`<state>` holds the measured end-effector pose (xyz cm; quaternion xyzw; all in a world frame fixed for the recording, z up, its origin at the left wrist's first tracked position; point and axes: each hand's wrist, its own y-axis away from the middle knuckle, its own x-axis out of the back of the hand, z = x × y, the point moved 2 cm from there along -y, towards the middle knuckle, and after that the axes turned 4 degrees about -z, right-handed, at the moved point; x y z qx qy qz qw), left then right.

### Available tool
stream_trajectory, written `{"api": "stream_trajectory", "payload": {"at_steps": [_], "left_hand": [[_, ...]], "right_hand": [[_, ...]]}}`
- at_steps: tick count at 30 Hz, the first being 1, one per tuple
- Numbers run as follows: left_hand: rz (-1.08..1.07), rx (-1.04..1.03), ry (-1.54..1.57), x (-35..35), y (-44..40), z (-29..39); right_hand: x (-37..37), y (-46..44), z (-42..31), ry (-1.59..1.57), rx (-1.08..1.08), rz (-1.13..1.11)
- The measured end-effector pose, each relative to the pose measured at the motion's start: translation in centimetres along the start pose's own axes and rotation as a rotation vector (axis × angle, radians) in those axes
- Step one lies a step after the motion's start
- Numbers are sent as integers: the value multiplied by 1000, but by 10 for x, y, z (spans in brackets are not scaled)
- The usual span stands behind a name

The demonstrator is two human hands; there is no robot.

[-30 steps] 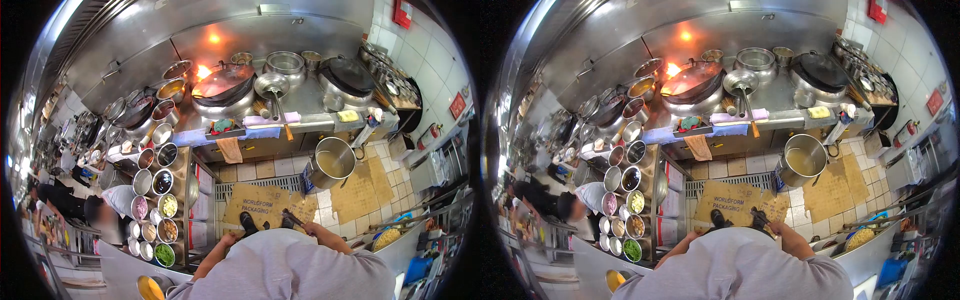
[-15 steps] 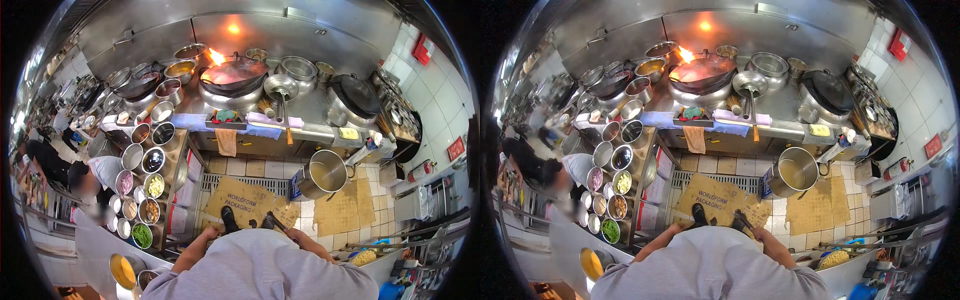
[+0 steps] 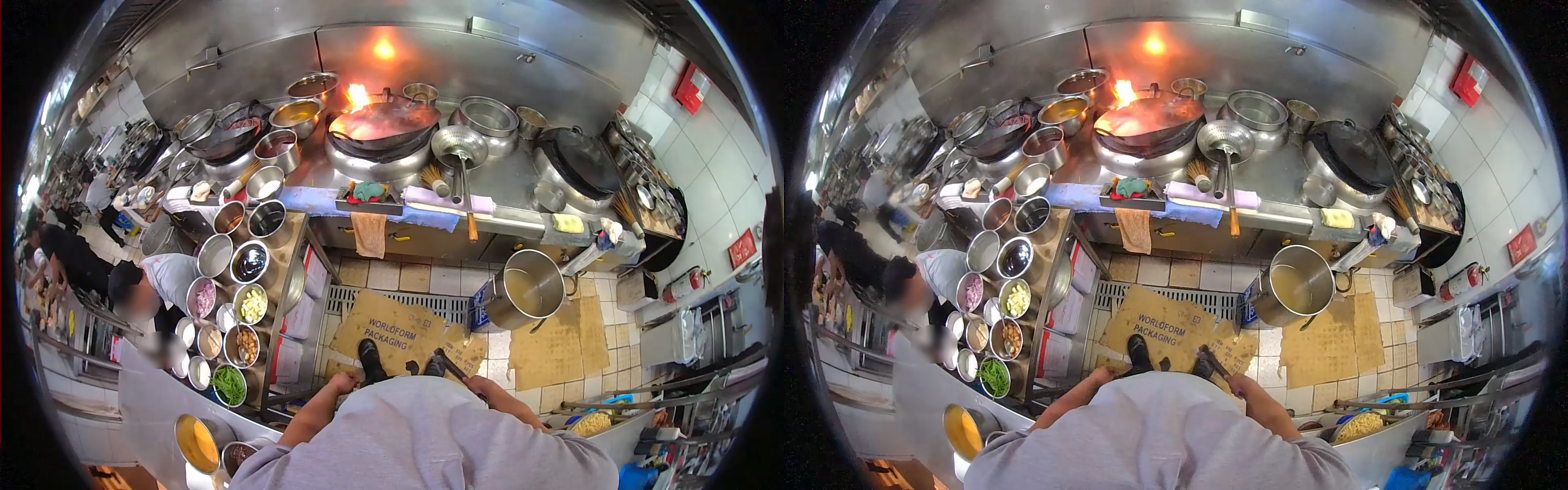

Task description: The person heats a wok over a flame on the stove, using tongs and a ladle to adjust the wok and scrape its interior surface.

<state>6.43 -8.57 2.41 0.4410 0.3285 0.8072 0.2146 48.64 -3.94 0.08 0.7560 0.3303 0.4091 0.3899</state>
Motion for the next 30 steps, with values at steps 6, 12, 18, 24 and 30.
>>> {"api": "stream_trajectory", "payload": {"at_steps": [6,12,18,24,30], "left_hand": [[13,-18,6,2,3,4],[-22,-9,9,-1,-3,-2],[-18,11,-11,2,5,2],[-1,-9,-79,1,7,-1],[2,3,3,-3,2,-7]], "right_hand": [[8,8,-5,45,-75,-8],[11,16,-8,-63,-113,-92],[12,24,-15,-131,-111,-70],[11,31,-24,-139,-119,-68],[5,21,-17,-96,-122,-38]]}}
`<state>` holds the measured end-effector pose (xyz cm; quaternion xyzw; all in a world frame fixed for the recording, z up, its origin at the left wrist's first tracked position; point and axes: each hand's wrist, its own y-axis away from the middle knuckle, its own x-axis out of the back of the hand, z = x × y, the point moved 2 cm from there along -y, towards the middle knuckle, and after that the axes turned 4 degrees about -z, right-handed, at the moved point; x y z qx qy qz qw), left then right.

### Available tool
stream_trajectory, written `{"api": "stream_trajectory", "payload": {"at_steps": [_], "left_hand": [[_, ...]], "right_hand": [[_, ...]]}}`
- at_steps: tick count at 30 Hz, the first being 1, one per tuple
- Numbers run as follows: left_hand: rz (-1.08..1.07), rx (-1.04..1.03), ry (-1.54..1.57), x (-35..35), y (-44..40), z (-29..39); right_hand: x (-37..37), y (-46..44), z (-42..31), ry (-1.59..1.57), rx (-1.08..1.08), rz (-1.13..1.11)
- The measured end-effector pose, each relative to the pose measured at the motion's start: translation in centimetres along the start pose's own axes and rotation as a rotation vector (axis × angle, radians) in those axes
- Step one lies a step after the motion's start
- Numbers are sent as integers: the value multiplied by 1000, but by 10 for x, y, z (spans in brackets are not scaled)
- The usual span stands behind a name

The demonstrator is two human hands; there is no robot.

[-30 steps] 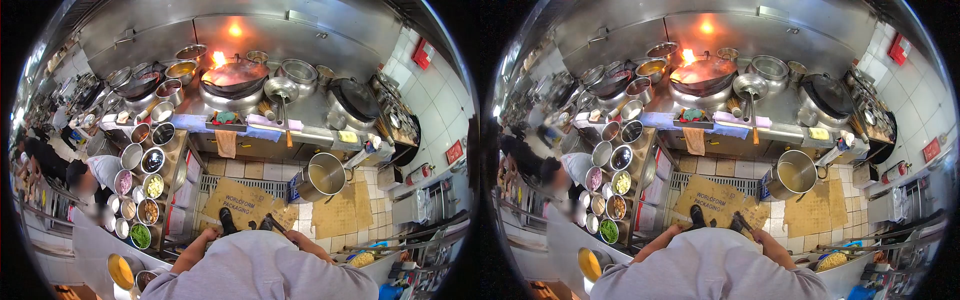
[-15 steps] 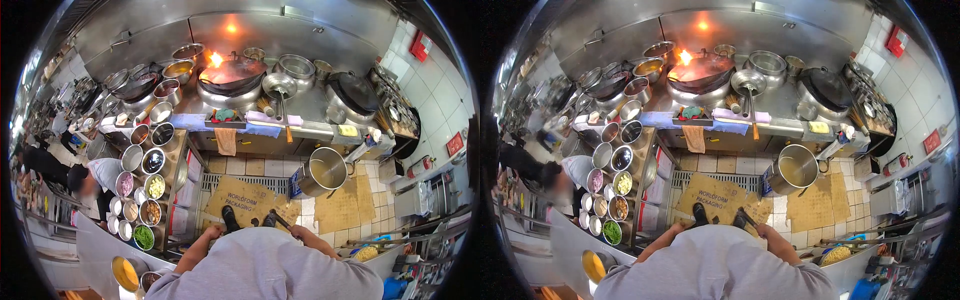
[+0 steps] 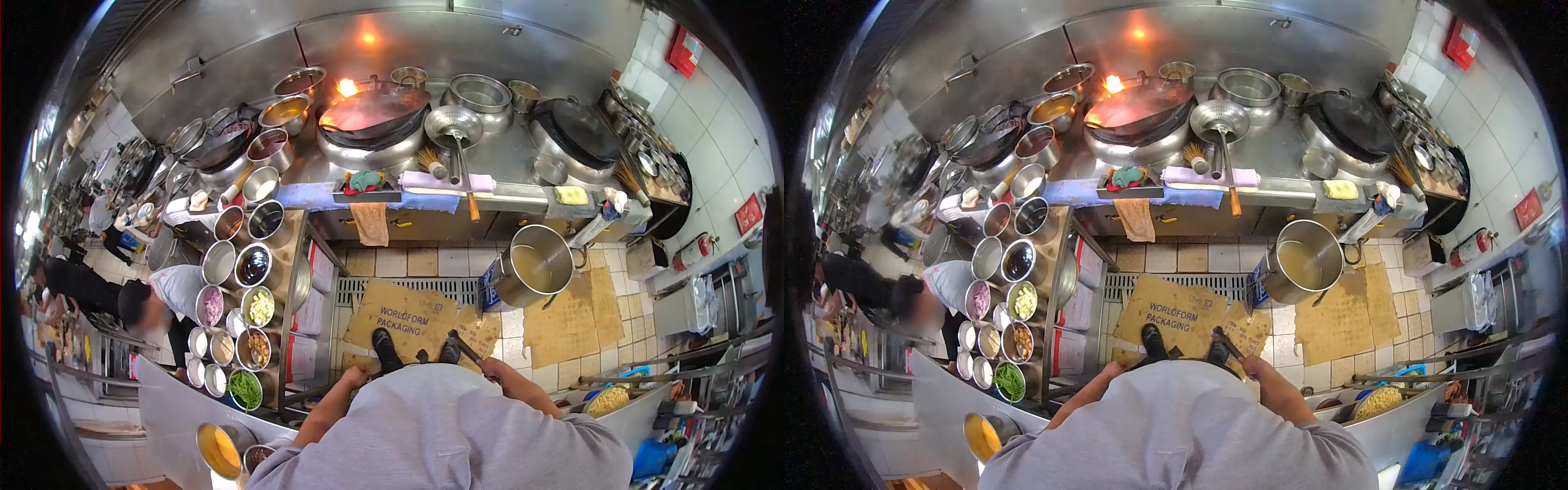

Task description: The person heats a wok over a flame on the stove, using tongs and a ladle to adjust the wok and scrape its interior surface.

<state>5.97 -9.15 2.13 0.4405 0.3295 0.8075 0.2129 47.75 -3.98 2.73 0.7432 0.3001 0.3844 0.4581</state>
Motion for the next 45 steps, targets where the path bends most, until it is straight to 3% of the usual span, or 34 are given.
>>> {"api": "stream_trajectory", "payload": {"at_steps": [9,18,26,42,44,45], "left_hand": [[-75,-20,-6,-3,-8,-5],[-95,-45,-76,12,9,18],[-60,38,-30,0,-4,2],[9,-28,26,-12,-19,-15],[-2,-63,-5,-15,-24,-18],[-1,-63,-5,-15,-23,-18]], "right_hand": [[-6,-12,7,-96,-28,-39],[-9,-21,15,-2,-7,-43],[-9,-26,17,-50,-77,-68],[-7,-24,15,-107,-40,-52],[-11,-45,25,297,168,-96],[-12,-55,30,297,169,-95]]}}
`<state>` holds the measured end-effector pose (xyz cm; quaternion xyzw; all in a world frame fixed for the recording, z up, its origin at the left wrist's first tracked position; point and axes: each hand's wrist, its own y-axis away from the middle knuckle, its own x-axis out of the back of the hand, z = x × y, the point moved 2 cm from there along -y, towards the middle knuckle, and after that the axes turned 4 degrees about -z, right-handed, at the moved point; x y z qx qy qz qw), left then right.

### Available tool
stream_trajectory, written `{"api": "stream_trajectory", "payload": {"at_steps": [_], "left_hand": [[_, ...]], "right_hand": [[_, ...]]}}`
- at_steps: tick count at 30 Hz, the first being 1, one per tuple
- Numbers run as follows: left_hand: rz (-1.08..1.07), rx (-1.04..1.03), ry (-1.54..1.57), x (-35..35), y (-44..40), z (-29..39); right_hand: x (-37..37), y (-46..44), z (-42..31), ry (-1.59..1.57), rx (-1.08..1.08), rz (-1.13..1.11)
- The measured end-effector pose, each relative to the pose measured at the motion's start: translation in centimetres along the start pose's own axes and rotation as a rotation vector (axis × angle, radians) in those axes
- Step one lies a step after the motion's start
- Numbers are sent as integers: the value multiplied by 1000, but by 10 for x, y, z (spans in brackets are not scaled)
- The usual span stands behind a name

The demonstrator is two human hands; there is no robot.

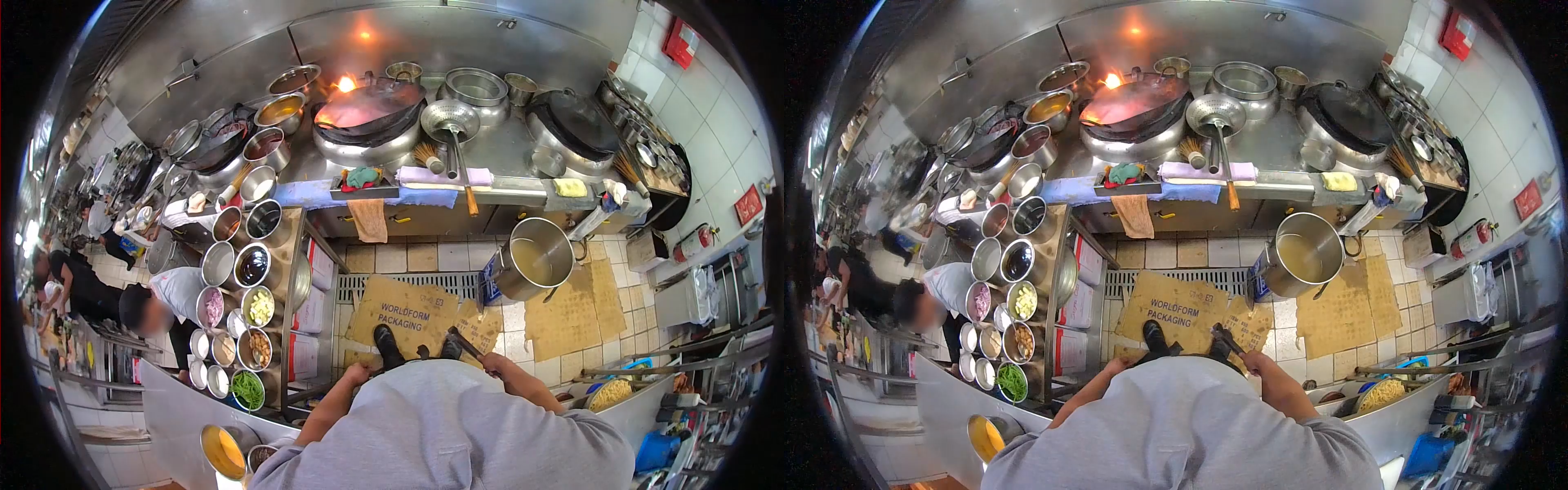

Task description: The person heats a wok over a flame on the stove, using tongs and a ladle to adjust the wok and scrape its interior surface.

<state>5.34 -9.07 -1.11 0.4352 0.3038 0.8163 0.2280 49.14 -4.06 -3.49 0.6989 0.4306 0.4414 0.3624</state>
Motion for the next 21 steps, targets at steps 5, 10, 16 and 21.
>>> {"api": "stream_trajectory", "payload": {"at_steps": [5,10,16,21], "left_hand": [[19,-14,23,11,14,16],[-23,54,-66,13,13,19],[-22,0,-49,10,13,15],[-29,13,-52,13,17,19]], "right_hand": [[-4,-7,8,-30,-19,-61],[1,8,-2,-151,-81,-13],[10,32,-22,-257,-166,35],[15,47,-32,-311,-128,85]]}}
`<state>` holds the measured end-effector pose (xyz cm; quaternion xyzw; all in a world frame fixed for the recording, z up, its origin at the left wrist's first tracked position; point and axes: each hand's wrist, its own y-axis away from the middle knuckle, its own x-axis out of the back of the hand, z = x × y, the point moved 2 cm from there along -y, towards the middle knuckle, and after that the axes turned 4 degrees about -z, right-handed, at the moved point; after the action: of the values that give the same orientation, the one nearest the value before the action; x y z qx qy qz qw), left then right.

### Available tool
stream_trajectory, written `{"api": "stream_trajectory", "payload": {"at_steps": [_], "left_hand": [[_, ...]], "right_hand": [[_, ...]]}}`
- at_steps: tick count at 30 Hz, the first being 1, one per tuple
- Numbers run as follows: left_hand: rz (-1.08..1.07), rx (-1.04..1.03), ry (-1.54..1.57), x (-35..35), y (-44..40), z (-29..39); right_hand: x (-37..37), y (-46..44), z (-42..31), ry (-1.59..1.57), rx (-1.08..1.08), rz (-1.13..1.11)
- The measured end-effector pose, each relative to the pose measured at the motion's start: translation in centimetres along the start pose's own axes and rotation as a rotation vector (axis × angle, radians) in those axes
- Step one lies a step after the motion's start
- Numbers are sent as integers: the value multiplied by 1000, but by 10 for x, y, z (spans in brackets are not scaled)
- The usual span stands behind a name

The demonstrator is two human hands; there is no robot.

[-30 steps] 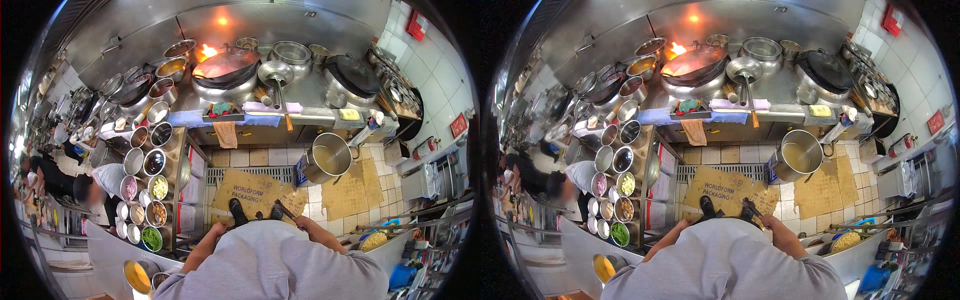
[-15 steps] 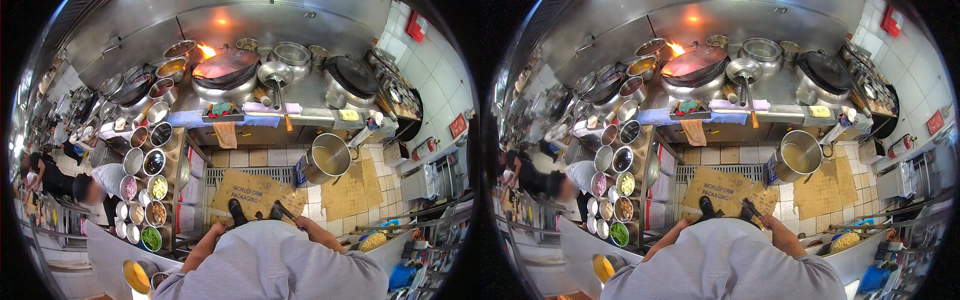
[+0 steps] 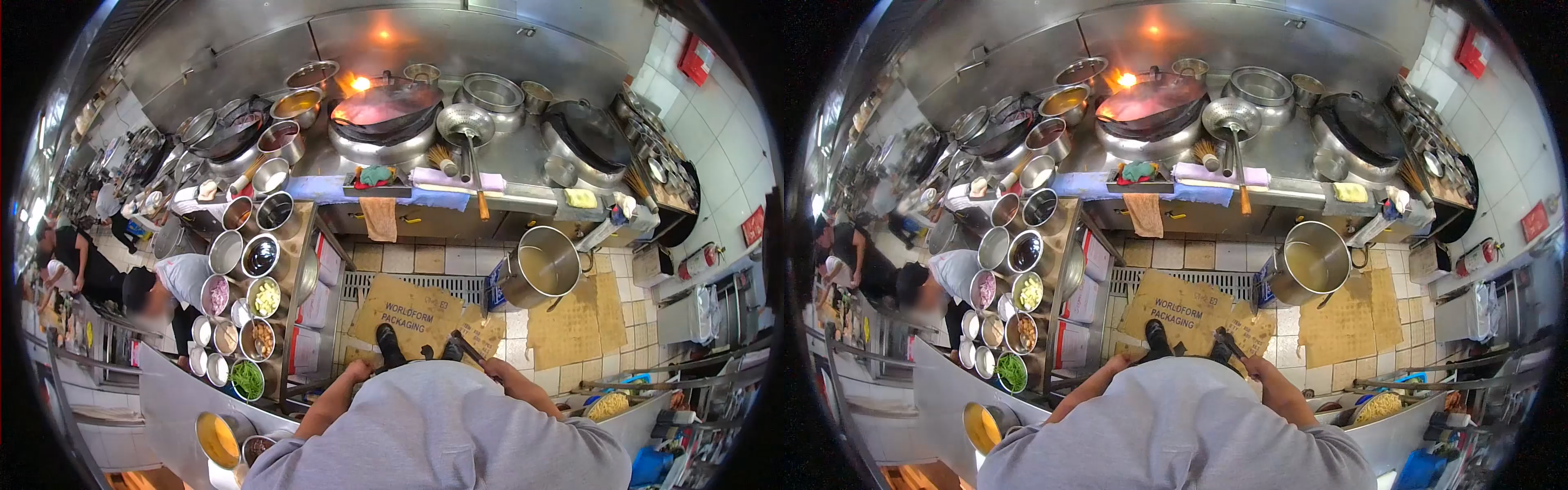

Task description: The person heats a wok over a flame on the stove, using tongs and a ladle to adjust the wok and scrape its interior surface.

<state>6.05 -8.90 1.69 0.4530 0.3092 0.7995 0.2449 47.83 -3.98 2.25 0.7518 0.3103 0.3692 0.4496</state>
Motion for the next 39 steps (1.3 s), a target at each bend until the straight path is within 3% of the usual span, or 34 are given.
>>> {"api": "stream_trajectory", "payload": {"at_steps": [3,6,9,11,14,15,16,19,21,23,24,25,27,30,33,34,35,36,39], "left_hand": [[32,-12,-72,-7,-8,-7],[-20,103,-54,-3,-5,-4],[-25,118,-74,6,6,7],[17,-2,78,-3,-6,-5],[-54,102,122,0,-2,0],[-31,-104,-34,-20,-24,-23],[-67,-53,-4,3,5,3],[-86,-323,10,-24,-38,-25],[-34,-328,48,-27,-40,-26],[-216,-155,102,-25,-36,-18],[-206,-651,-94,-78,-98,-63],[-207,-654,-95,-80,-100,-64],[-31,-582,-473,-75,-86,-58],[-51,-256,-187,8,15,11],[-61,-71,-38,5,12,3],[-53,-19,-66,1,5,-4],[-32,-29,-74,3,6,-2],[-6,-27,-70,4,7,-1],[-15,-6,-75,-10,-7,-14]], "right_hand": [[-1,1,-2,78,-31,-26],[-1,4,-4,-29,-33,1],[-4,-7,3,106,53,49],[-7,-4,3,-85,116,116],[-1,-4,-1,27,50,-20],[-1,-3,1,33,70,-2],[1,-7,2,34,90,7],[8,-13,-6,50,119,18],[11,-14,-11,65,117,19],[14,-15,-11,76,115,19],[15,-15,-13,83,119,17],[15,-15,-13,89,124,16],[16,-16,-10,99,138,11],[14,-14,8,118,205,18],[6,-20,1,239,334,38],[4,-17,-1,231,280,57],[2,-22,1,241,89,107],[1,-32,7,95,-31,-32],[-4,-23,4,-50,-48,2]]}}
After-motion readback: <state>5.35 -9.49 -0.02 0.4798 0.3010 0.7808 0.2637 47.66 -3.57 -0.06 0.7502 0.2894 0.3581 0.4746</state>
